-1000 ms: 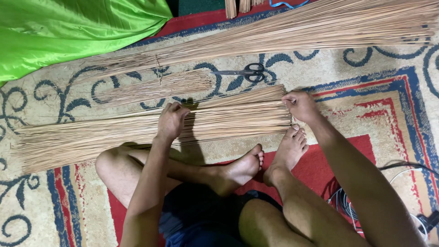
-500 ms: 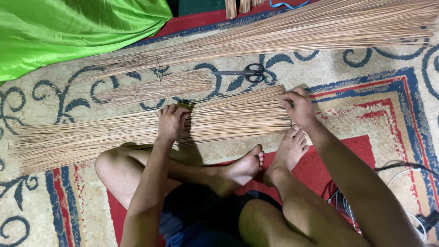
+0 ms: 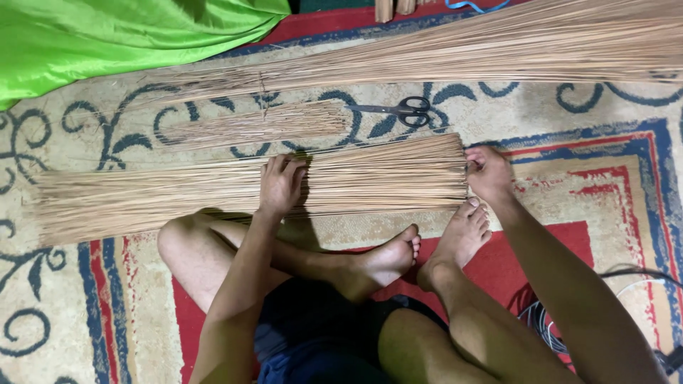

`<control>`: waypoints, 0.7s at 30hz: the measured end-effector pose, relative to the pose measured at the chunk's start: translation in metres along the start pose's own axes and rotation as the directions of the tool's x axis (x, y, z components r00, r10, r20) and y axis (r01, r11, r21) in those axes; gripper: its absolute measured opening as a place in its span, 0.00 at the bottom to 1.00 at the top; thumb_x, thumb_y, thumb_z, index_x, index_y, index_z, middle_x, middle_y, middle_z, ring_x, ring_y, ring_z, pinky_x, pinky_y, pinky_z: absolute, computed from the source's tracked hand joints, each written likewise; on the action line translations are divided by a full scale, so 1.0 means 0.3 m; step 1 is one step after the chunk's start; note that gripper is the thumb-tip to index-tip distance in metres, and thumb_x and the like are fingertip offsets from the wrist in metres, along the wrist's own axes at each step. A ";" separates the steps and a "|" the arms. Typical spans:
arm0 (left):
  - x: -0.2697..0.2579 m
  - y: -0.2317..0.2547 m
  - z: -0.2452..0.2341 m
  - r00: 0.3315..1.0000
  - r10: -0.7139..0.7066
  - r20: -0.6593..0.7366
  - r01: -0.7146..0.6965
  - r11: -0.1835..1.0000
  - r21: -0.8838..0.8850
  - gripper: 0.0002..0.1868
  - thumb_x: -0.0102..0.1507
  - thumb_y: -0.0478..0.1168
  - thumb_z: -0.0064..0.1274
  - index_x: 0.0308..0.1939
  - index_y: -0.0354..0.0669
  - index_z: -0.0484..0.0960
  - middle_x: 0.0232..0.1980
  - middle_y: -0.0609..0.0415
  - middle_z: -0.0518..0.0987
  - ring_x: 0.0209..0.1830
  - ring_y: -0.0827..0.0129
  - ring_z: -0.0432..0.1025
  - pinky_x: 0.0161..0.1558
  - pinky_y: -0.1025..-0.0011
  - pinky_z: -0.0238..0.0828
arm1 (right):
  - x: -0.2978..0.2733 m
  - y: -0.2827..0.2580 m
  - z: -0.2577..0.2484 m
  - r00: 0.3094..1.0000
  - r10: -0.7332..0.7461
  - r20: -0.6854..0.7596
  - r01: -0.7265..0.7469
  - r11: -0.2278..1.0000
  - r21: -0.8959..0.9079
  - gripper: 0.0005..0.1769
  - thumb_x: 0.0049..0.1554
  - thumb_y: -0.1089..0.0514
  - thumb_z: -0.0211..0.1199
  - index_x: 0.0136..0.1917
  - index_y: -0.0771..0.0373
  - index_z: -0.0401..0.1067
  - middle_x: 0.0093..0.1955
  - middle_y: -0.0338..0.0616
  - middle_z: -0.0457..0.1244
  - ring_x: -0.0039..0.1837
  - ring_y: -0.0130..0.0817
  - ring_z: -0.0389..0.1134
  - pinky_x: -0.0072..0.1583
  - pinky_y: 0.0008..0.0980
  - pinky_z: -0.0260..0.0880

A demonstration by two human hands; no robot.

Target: Assembling a broom by bundling and trimming thin wooden sticks

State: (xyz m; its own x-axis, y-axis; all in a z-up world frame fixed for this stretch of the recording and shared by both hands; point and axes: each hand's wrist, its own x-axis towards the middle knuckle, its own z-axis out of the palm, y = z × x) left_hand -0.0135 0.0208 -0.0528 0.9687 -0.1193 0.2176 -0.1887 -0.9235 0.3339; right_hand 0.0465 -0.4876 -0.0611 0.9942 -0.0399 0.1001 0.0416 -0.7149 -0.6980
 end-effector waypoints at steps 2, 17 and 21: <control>0.009 -0.003 -0.012 0.998 -0.051 -0.046 0.050 0.998 -0.026 0.07 0.66 0.47 0.58 0.48 0.58 0.83 0.51 0.60 0.73 0.52 0.63 0.70 0.52 0.63 0.66 | 0.010 0.024 0.009 1.000 0.005 0.025 -0.004 1.000 -0.019 0.17 0.52 0.68 0.63 0.53 0.54 0.80 0.45 0.46 0.71 0.52 0.47 0.73 0.55 0.42 0.74; 0.438 -0.392 0.255 0.811 -0.566 -0.150 0.577 0.815 0.049 0.14 0.62 0.54 0.59 0.49 0.61 0.78 0.47 0.61 0.77 0.52 0.57 0.72 0.56 0.53 0.64 | 0.156 -0.222 0.130 0.876 -0.464 -0.134 0.444 0.882 -0.158 0.14 0.49 0.71 0.64 0.49 0.63 0.78 0.44 0.49 0.64 0.45 0.53 0.69 0.51 0.43 0.72; 0.449 -0.438 0.285 0.836 -0.527 -0.153 0.540 0.840 0.053 0.04 0.64 0.51 0.57 0.41 0.64 0.81 0.40 0.65 0.78 0.48 0.60 0.74 0.54 0.54 0.65 | 0.215 -0.318 0.255 0.856 -0.512 -0.074 0.510 0.859 -0.047 0.16 0.47 0.71 0.68 0.50 0.62 0.79 0.44 0.45 0.65 0.44 0.46 0.71 0.49 0.37 0.73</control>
State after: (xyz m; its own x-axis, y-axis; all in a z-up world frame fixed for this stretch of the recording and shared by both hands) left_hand 0.1557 0.0949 -0.1458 0.8846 0.4428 0.1462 0.3726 -0.8597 0.3493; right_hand 0.1144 -0.3687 -0.0423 0.8222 0.2798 0.4956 0.5376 -0.6677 -0.5150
